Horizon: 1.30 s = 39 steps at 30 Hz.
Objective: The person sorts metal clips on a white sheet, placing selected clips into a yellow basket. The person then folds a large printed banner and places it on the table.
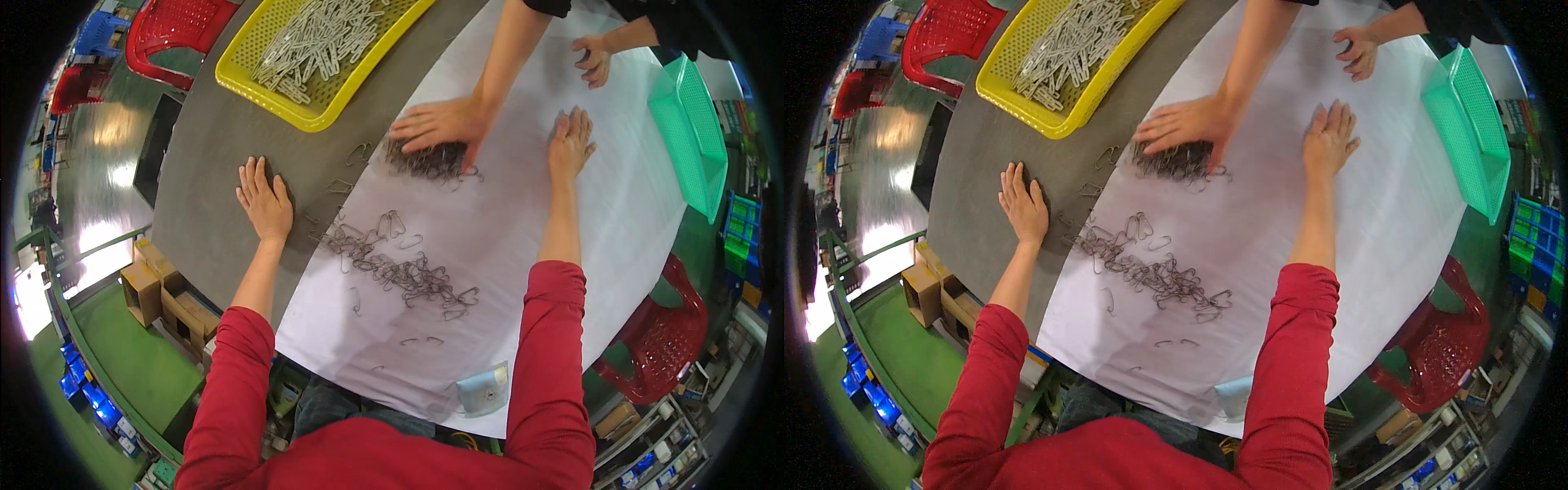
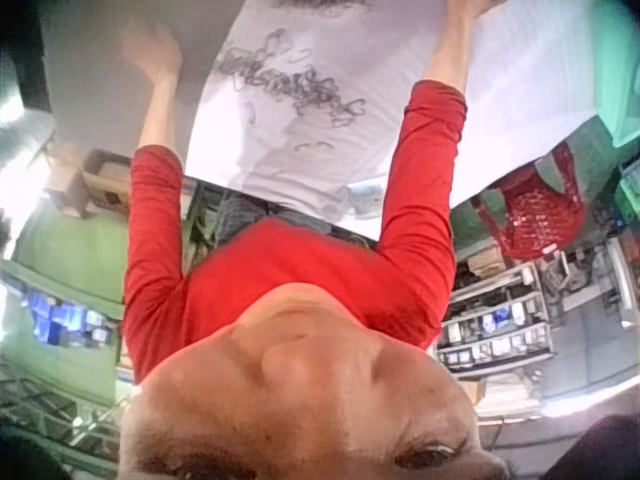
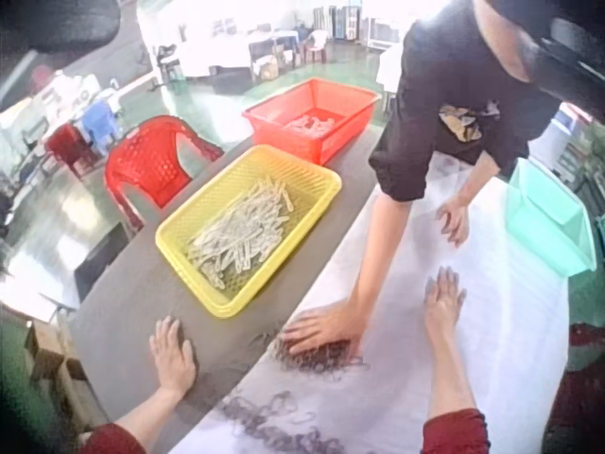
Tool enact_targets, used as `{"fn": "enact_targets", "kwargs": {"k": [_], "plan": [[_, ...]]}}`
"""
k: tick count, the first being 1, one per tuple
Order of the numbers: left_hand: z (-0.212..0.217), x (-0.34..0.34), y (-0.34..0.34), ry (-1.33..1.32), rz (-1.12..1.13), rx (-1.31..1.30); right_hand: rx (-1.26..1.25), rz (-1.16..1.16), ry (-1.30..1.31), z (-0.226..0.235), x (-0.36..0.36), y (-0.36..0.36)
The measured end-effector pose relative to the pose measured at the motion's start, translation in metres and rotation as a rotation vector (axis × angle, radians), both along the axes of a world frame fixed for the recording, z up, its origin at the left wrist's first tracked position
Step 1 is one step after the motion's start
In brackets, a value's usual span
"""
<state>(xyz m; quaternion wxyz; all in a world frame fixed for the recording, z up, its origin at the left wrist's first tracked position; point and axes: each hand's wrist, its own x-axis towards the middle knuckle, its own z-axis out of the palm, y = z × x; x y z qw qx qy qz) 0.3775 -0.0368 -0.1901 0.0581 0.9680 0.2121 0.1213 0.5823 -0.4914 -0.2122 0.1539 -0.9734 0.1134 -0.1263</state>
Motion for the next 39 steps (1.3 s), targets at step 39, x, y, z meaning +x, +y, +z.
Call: {"fn": "enact_targets", "kwargs": {"k": [39], "plan": [[0.015, -0.008, 0.032, 0.038, -0.763, -0.645, 0.094, -0.023, -0.078, 0.022, -0.258, 0.291]]}}
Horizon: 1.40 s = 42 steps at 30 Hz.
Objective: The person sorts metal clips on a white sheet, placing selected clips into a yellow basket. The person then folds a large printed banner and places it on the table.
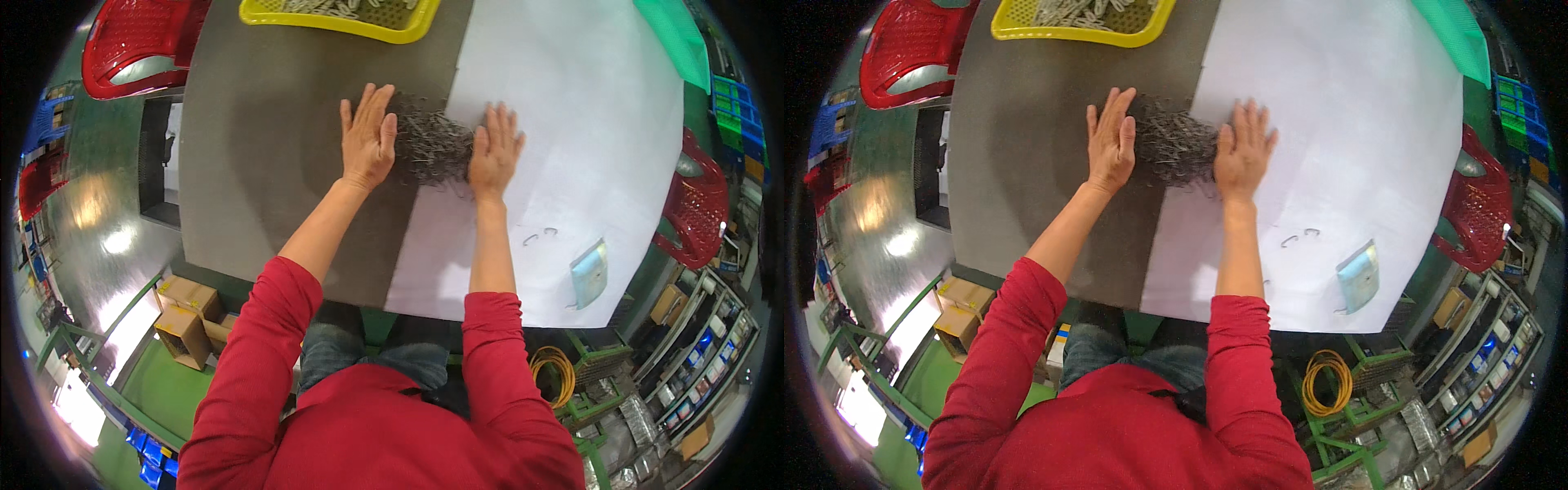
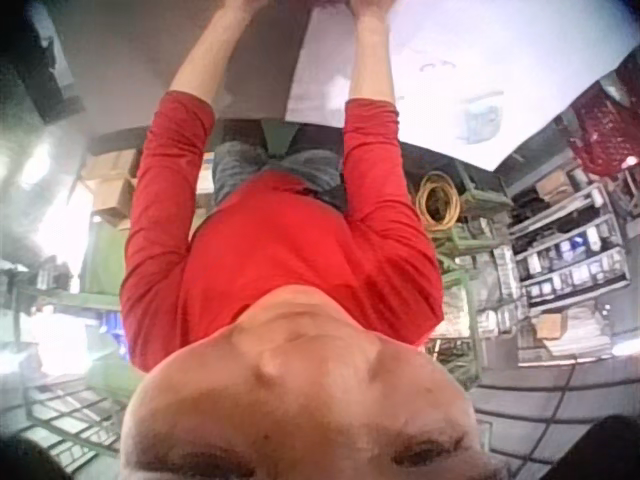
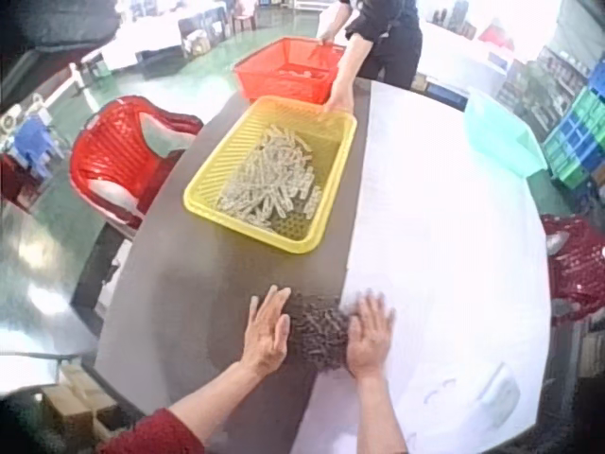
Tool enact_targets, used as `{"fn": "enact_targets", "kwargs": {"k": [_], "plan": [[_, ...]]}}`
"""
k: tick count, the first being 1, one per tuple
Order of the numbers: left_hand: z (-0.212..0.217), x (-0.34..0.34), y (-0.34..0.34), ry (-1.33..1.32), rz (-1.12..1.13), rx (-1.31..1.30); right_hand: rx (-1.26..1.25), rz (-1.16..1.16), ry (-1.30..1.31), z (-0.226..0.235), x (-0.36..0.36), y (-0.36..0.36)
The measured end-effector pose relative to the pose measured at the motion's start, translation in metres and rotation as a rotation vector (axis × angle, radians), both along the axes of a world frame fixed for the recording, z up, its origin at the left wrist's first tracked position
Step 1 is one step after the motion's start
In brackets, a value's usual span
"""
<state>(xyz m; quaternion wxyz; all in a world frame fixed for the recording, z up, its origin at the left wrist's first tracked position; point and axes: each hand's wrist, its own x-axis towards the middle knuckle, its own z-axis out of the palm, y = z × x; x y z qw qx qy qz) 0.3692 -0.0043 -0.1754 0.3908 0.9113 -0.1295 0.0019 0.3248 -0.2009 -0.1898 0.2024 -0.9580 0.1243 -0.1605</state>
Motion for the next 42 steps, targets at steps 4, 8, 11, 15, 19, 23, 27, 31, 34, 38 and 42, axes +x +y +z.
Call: {"fn": "enact_targets", "kwargs": {"k": [4, 8, 11, 15, 19, 23, 27, 31, 34, 38, 42], "plan": [[0.010, 0.006, 0.059, -0.013, 0.033, -0.113, 0.183, 0.161, -0.045, 0.002, 0.023, 0.098], [0.010, 0.017, 0.142, -0.094, 0.252, -0.030, 0.470, 0.404, -0.026, 0.027, 0.025, 0.192], [0.015, 0.006, 0.213, -0.066, 0.361, 0.044, 0.352, 0.358, -0.091, 0.061, 0.002, 0.175], [0.021, -0.026, 0.281, -0.034, 0.482, 0.199, 0.252, -0.238, -0.006, 0.040, -0.074, 0.022], [0.040, -0.053, 0.276, 0.044, 0.495, 0.158, 0.025, -0.566, 0.243, -0.008, -0.183, -0.084], [0.047, -0.085, 0.255, 0.049, 0.479, 0.167, 0.126, -0.143, 0.088, -0.006, -0.148, 0.043], [0.056, -0.110, 0.230, 0.018, 0.489, 0.167, -0.012, 0.015, 0.152, 0.032, -0.139, 0.087], [0.069, -0.137, 0.252, 0.011, 0.530, 0.185, -0.120, -0.581, 0.222, 0.003, -0.207, 0.007], [0.066, -0.165, 0.272, 0.061, 0.609, 0.142, -0.088, -0.738, 0.244, -0.007, -0.217, 0.007], [0.061, -0.188, 0.283, 0.069, 0.556, 0.128, -0.084, -0.394, 0.109, -0.015, -0.133, 0.067], [0.060, -0.184, 0.256, 0.079, 0.235, 0.165, 0.025, -0.028, -0.009, -0.001, -0.045, 0.182]]}}
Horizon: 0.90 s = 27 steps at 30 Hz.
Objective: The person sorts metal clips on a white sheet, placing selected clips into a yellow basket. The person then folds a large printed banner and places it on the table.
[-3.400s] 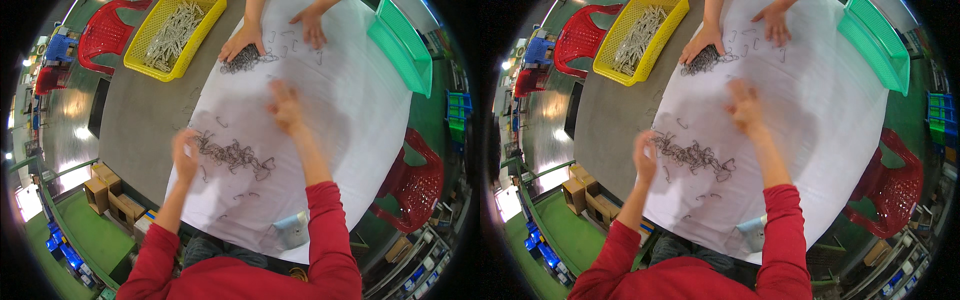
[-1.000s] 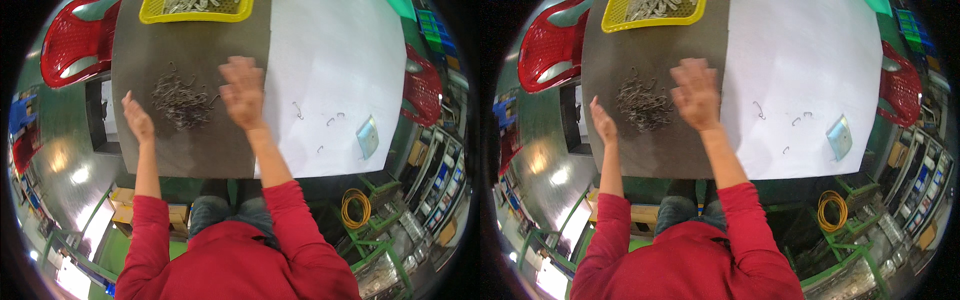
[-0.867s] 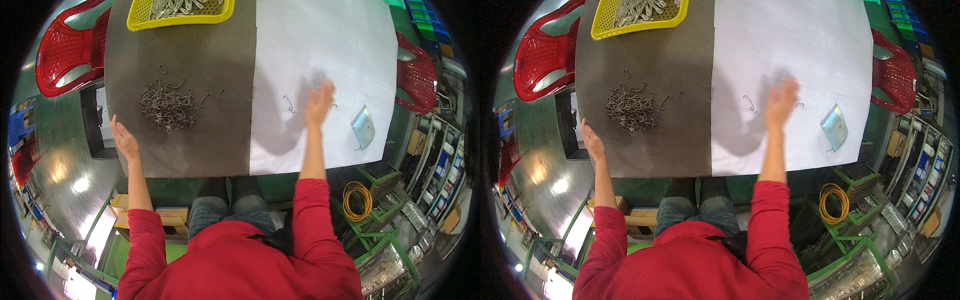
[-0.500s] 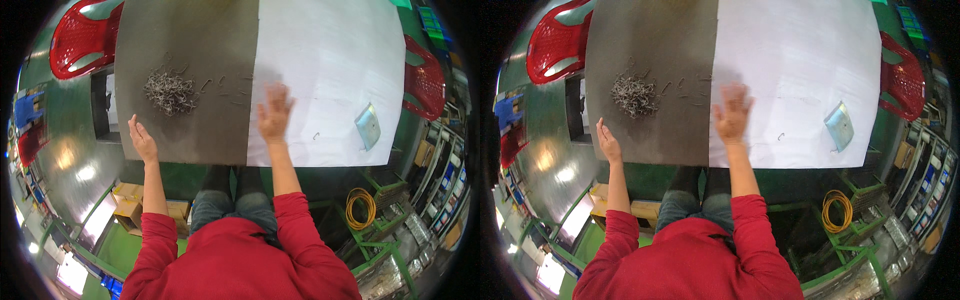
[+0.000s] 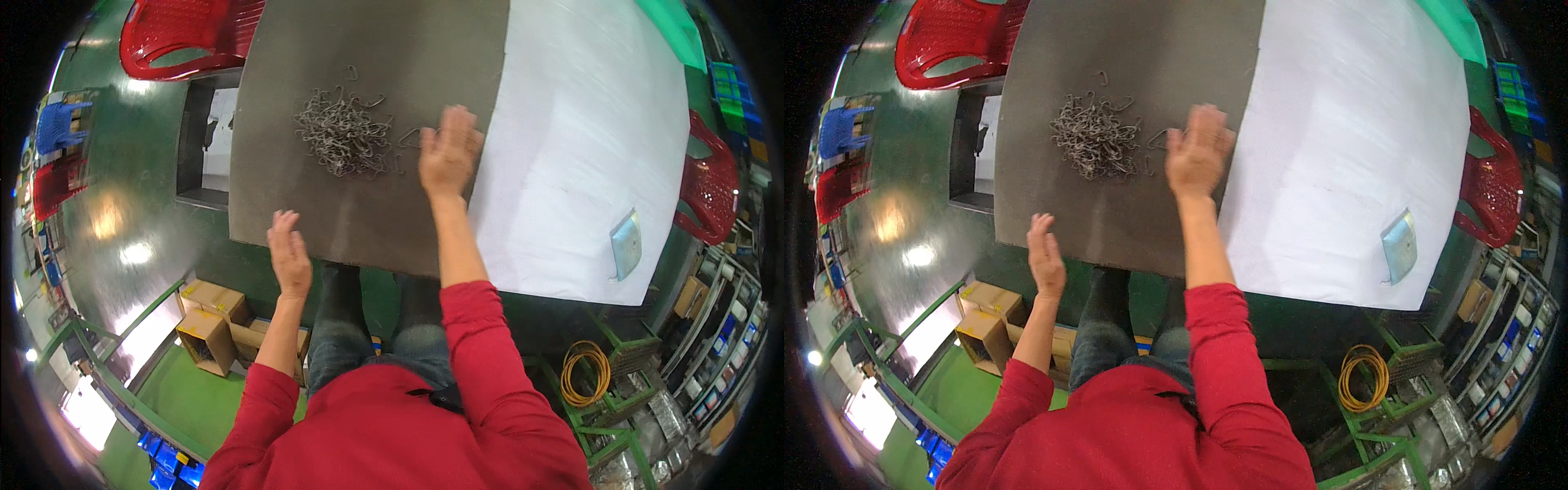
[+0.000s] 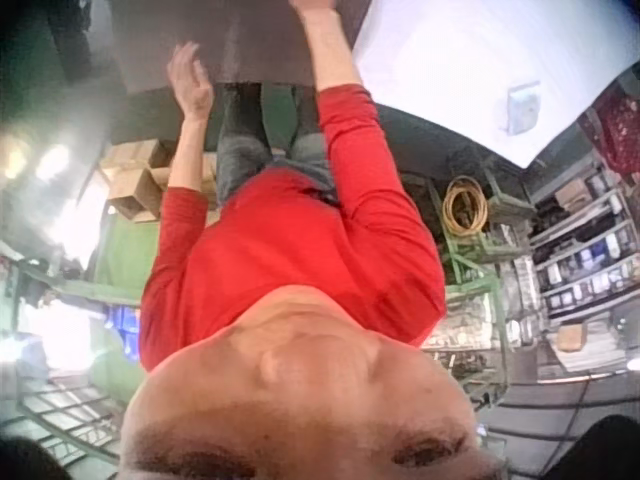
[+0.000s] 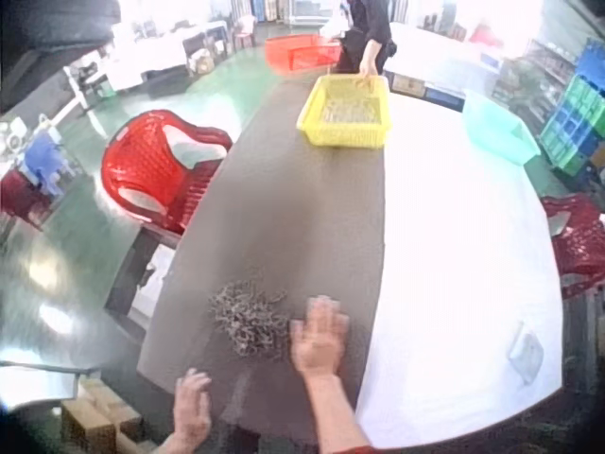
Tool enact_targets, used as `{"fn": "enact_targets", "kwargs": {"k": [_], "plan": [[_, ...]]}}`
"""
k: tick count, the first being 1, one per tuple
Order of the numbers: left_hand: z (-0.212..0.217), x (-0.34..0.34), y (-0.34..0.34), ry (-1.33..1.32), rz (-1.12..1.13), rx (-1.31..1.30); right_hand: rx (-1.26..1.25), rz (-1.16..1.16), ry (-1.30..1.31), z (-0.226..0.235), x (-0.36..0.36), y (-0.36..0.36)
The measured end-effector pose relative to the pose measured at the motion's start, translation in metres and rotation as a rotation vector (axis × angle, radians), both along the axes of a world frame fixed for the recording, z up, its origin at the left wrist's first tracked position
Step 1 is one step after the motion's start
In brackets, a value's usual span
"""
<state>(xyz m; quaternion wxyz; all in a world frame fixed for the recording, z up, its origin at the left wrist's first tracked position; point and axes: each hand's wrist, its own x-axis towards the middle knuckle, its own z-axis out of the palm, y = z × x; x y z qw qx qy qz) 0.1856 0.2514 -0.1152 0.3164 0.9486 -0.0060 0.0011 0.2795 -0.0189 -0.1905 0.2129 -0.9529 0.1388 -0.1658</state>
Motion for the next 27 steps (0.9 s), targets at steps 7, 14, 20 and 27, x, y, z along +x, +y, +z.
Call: {"fn": "enact_targets", "kwargs": {"k": [7, 14, 20, 27], "plan": [[-0.012, 0.007, -0.051, -0.046, -0.688, 0.120, 0.192, 0.170, -0.069, 0.055, -0.002, 0.018], [-0.056, 0.069, -0.147, -0.392, -0.864, 0.567, -0.278, -0.226, 0.420, 0.014, -0.152, -0.374], [-0.055, 0.172, -0.127, -0.325, -0.535, 0.748, 0.043, -0.268, 0.651, 0.036, -0.188, -0.451], [-0.056, 0.199, -0.074, -0.240, -0.425, 0.658, 0.094, -0.259, 0.982, 0.040, -0.161, -0.475]]}}
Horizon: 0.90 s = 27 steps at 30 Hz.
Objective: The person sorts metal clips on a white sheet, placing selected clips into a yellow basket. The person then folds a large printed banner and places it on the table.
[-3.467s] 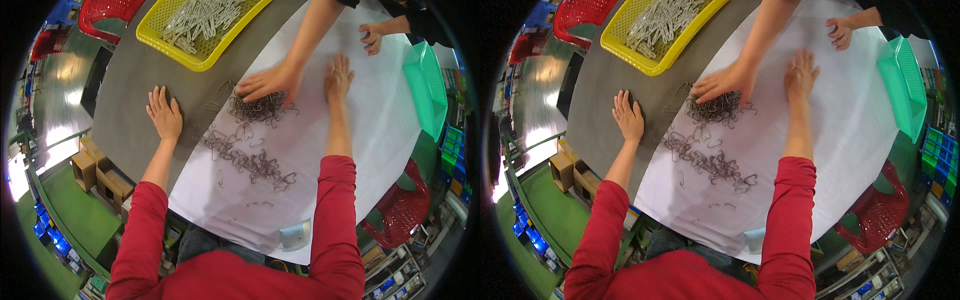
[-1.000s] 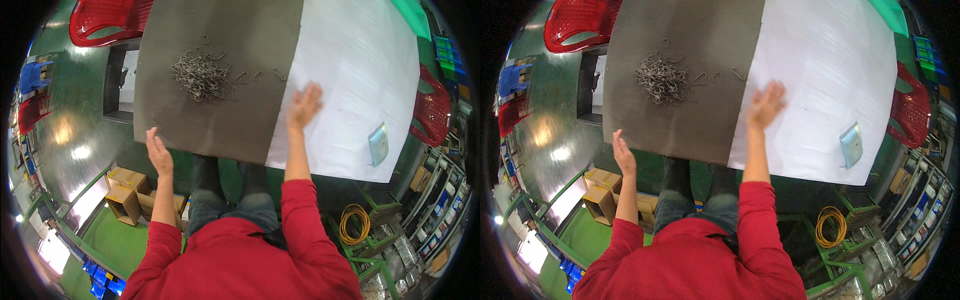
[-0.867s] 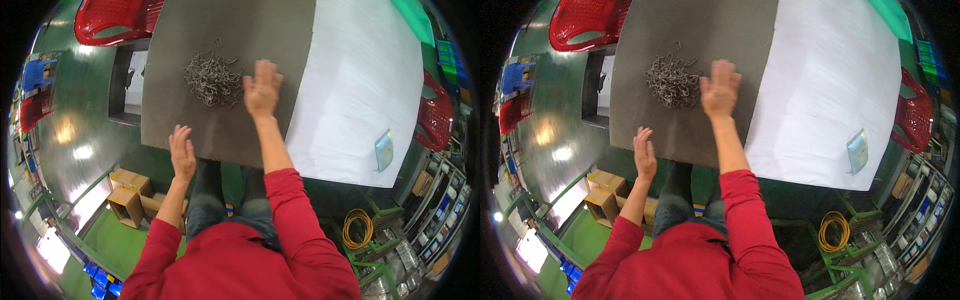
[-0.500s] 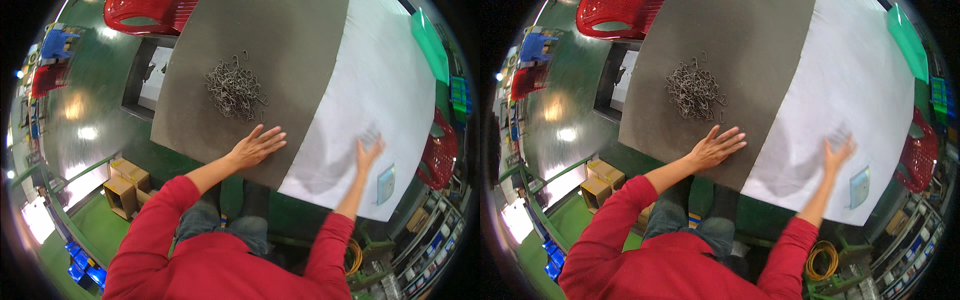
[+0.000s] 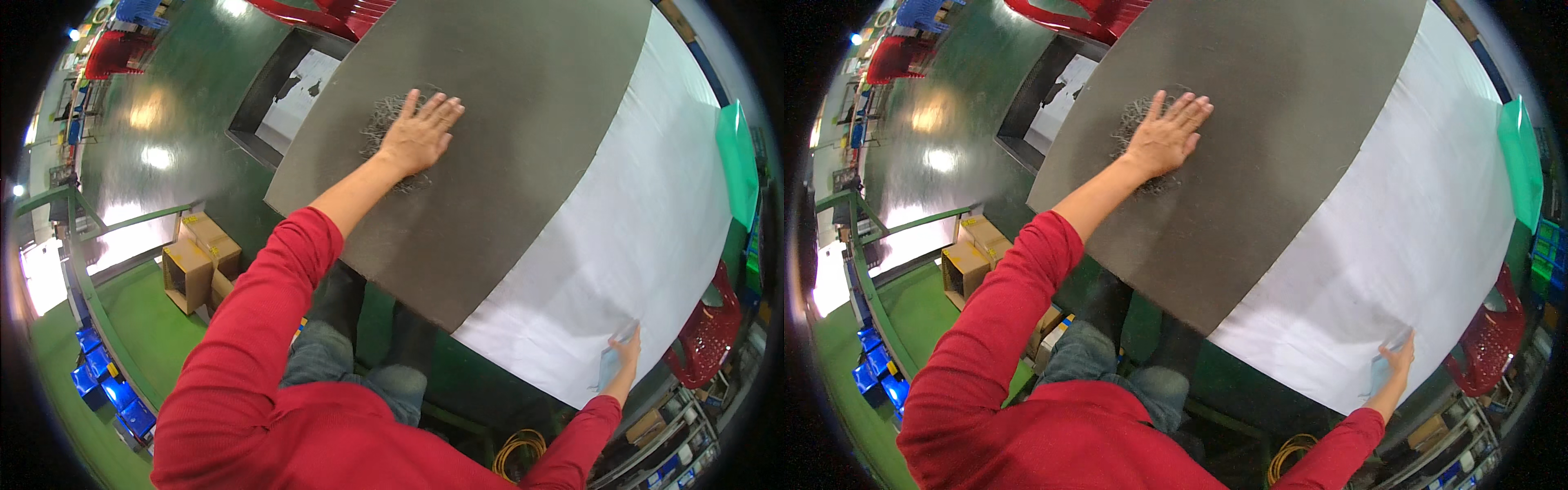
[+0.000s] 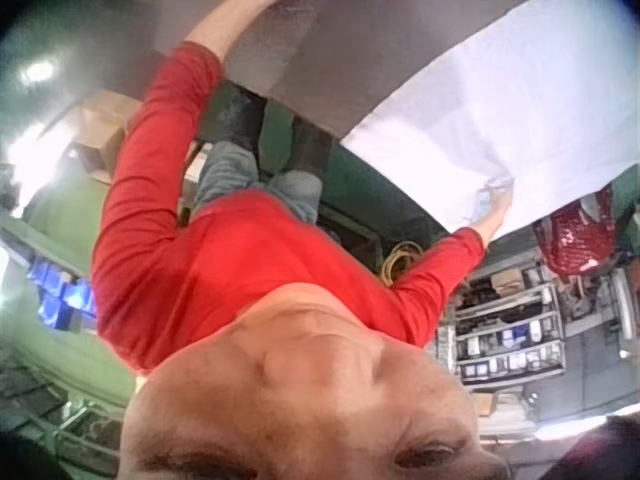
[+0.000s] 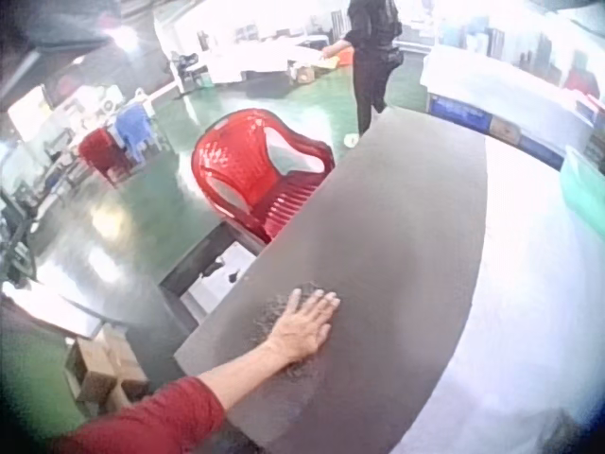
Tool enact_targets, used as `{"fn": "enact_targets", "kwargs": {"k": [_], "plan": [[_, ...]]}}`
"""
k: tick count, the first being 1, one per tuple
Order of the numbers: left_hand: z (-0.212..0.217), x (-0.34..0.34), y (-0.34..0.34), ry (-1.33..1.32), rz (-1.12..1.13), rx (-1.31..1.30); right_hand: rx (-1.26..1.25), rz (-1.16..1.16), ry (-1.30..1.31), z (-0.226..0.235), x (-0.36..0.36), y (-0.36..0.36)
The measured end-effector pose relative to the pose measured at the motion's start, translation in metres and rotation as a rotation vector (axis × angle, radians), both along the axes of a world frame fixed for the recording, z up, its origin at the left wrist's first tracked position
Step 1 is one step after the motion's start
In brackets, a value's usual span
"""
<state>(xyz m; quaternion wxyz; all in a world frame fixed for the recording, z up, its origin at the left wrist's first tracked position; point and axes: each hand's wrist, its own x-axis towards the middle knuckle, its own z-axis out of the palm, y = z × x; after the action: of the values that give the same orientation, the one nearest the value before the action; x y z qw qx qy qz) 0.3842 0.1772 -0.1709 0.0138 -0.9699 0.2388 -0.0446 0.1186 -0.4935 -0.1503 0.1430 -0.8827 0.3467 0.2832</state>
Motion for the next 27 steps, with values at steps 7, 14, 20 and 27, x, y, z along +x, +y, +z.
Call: {"fn": "enact_targets", "kwargs": {"k": [7, 14, 20, 27], "plan": [[0.000, 0.010, 0.146, -0.062, 0.254, 0.077, -0.091, 0.229, -0.075, 0.010, -0.029, 0.050], [0.022, 0.007, 0.205, -0.121, 0.306, -0.124, -0.207, 0.157, 0.050, 0.014, -0.046, 0.076], [0.028, -0.097, 0.149, 0.345, -0.211, -0.221, -0.312, 0.238, 0.046, 0.006, -0.055, 0.063], [0.009, -0.061, 0.174, 0.320, -0.123, -0.123, -0.359, 0.272, -0.060, 0.014, -0.042, 0.088]]}}
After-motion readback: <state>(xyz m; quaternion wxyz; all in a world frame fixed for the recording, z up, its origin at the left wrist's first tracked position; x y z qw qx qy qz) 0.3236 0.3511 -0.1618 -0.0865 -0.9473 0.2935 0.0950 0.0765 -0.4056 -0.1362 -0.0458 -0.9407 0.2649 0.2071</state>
